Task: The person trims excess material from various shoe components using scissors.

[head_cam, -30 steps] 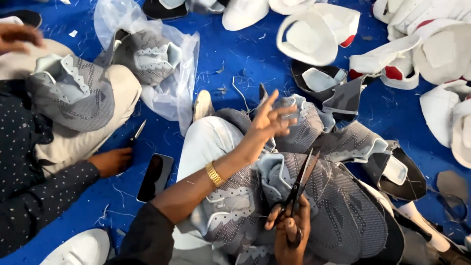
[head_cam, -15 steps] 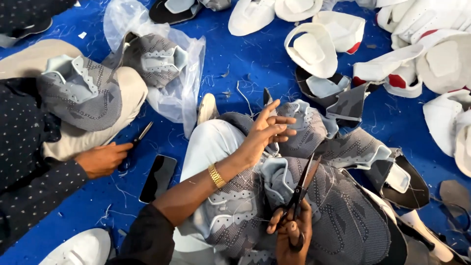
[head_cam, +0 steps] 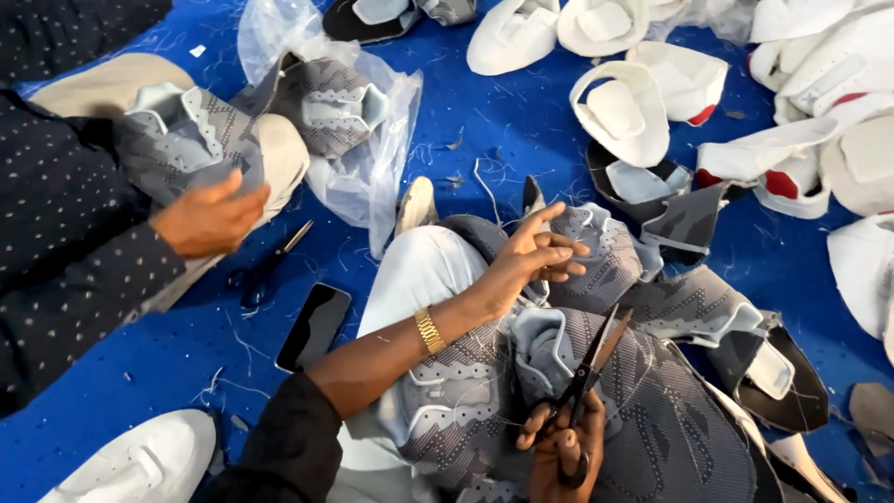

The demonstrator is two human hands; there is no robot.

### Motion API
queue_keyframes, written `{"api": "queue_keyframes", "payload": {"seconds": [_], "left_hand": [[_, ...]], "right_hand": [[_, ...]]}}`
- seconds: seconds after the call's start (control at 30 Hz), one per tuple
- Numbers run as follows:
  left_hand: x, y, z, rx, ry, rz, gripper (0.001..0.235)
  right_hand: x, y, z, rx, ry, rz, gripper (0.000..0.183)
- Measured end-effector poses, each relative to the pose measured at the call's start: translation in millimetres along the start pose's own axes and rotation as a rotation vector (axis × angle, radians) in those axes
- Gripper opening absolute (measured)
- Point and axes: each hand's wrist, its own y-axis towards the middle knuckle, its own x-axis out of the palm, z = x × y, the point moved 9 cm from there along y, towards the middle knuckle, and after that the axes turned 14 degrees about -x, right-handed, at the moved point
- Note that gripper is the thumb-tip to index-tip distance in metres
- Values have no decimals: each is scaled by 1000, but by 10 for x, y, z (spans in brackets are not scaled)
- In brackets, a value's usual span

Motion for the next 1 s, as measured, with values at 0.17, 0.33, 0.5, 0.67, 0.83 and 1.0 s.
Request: {"api": "queue_keyframes", "payload": {"seconds": [0.17,0.33,0.5,0.67,0.83,1.0], "left_hand": [[-29,28,-37,9,21,-1,80],[-40,62,-96,-12,7,-21,80],[-45,44,-76,-9,14,-13,78],[-46,61,-90,3,13,-14,78],[-43,68,-113,15,-12,-37,81],[-43,63,-96,16,-6,-45,81]], "right_hand": [[-119,-13,57,88,-119,102,81],[-140,3,86,23,-53,-23,78],[-208,-1,115,-28,28,-67,78],[-337,6,174,-26,4,-68,75],[-306,-3,188,5,30,-119,77],[-193,15,129,1,10,-89,77]]}}
